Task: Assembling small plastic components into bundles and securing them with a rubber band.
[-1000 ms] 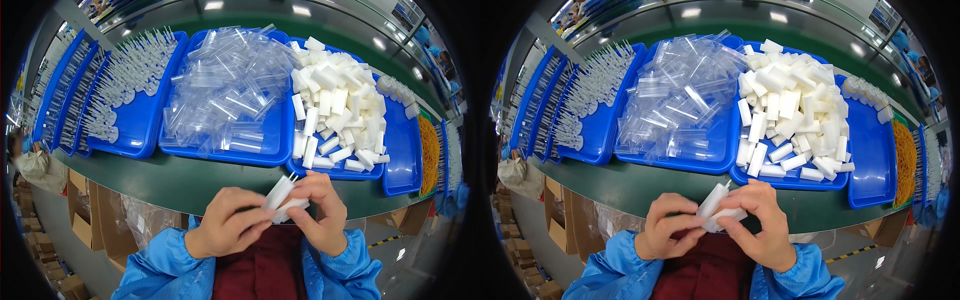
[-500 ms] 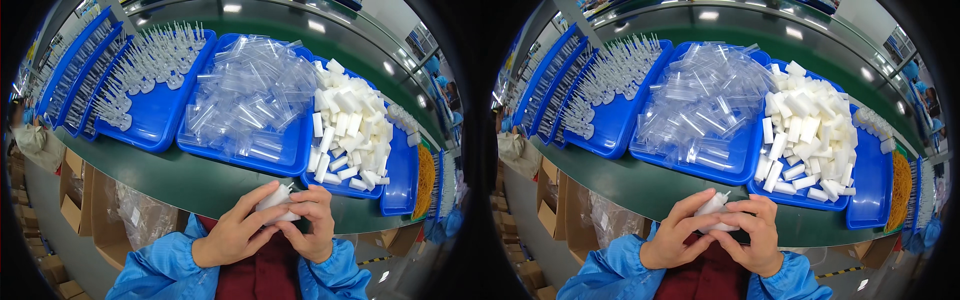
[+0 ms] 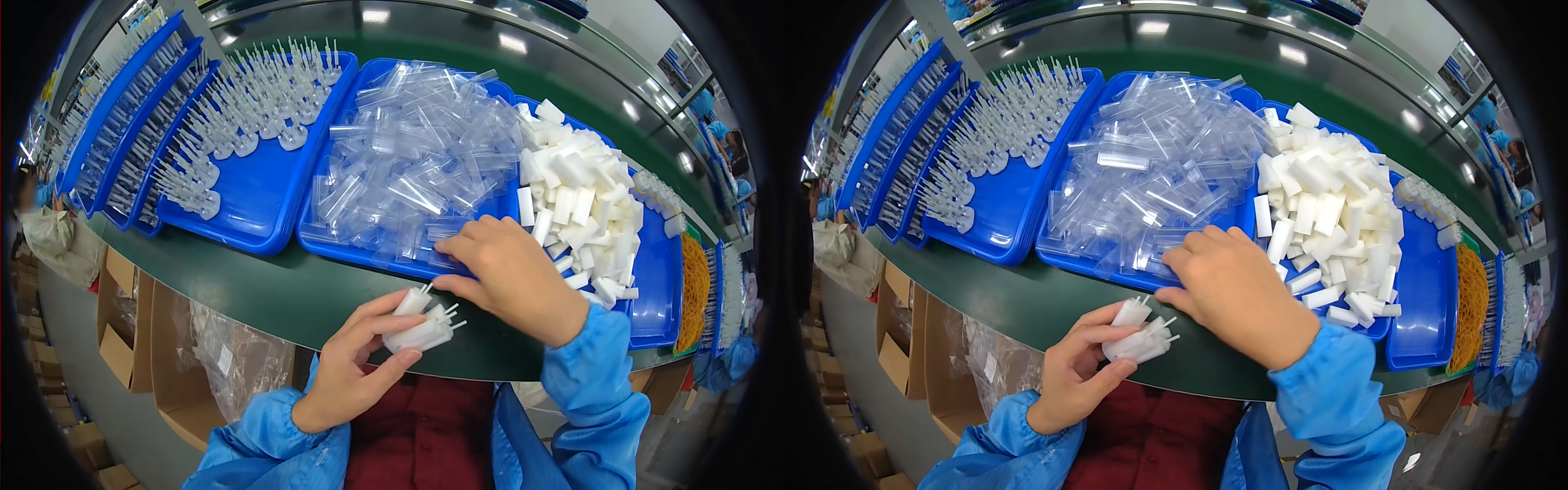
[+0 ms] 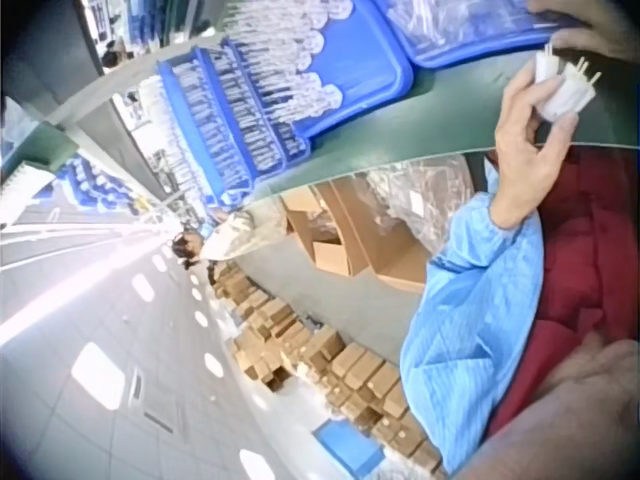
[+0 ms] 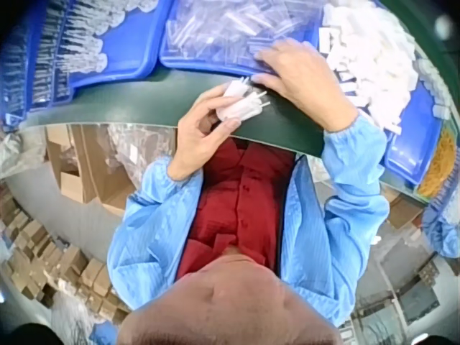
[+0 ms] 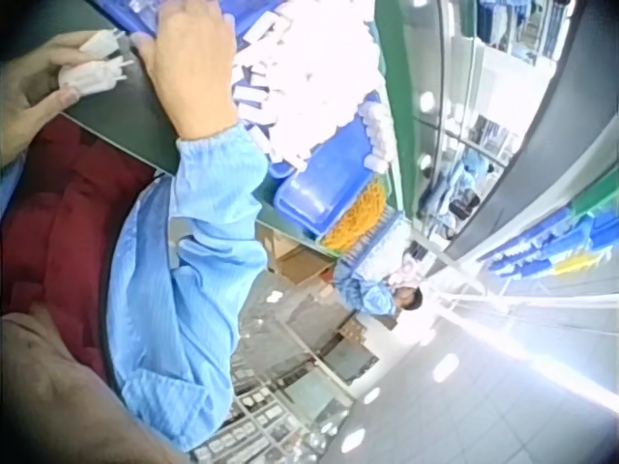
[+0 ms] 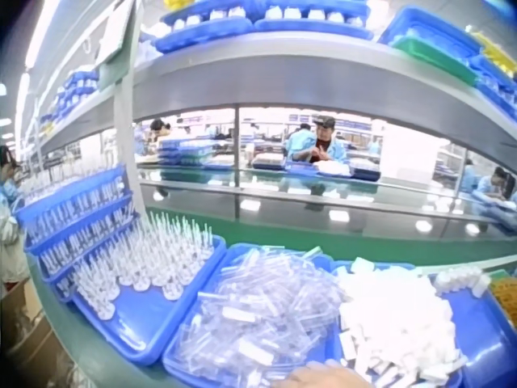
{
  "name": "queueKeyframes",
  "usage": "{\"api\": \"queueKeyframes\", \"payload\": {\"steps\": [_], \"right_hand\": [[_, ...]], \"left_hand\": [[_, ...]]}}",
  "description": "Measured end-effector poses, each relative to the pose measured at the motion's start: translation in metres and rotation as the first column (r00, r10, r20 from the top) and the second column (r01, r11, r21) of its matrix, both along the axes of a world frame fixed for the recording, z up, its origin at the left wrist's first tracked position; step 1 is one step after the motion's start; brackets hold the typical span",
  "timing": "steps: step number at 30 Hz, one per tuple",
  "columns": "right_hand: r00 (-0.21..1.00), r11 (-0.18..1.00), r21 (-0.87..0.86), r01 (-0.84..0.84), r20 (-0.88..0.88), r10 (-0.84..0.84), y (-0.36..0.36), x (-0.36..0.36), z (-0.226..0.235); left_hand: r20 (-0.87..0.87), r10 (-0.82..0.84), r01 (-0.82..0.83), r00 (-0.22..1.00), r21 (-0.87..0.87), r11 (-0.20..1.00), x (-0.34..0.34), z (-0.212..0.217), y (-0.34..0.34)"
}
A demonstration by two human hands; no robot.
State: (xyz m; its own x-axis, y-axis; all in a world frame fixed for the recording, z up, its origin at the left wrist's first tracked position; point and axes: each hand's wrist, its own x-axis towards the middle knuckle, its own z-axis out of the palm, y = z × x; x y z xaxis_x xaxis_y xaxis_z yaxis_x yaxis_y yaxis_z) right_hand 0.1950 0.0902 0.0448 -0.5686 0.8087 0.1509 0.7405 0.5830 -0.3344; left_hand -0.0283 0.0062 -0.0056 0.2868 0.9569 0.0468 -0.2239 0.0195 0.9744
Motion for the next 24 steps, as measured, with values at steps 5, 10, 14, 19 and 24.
{"api": "queueKeyframes", "payload": {"steps": [5, 10, 14, 19, 24], "right_hand": [[0.927, 0.940, -0.335, 0.065, -0.329, -0.182, -0.005, 0.014, 0.024], [0.214, 0.804, -0.581, 0.126, -0.775, -0.594, -0.067, -0.011, 0.022], [0.149, 0.842, -0.522, 0.139, -0.829, -0.539, -0.090, -0.017, -0.010], [0.192, 0.813, -0.576, 0.083, -0.792, -0.580, -0.095, -0.010, -0.014], [0.277, 0.839, -0.528, 0.131, -0.793, -0.542, -0.102, -0.004, -0.017]], "left_hand": [[-0.008, 0.018, -0.018, 1.000, 0.028, 0.999, 0.003, -0.004, 0.002], [-0.007, 0.038, -0.038, 0.999, 0.051, 0.998, 0.014, -0.006, 0.004], [-0.044, 0.022, -0.020, 0.999, 0.063, 0.998, 0.020, -0.003, 0.003], [-0.048, 0.027, -0.025, 0.999, 0.045, 0.999, 0.023, -0.003, 0.001], [-0.130, -0.021, 0.034, 0.991, 0.096, 0.995, 0.023, 0.000, 0.000]]}}
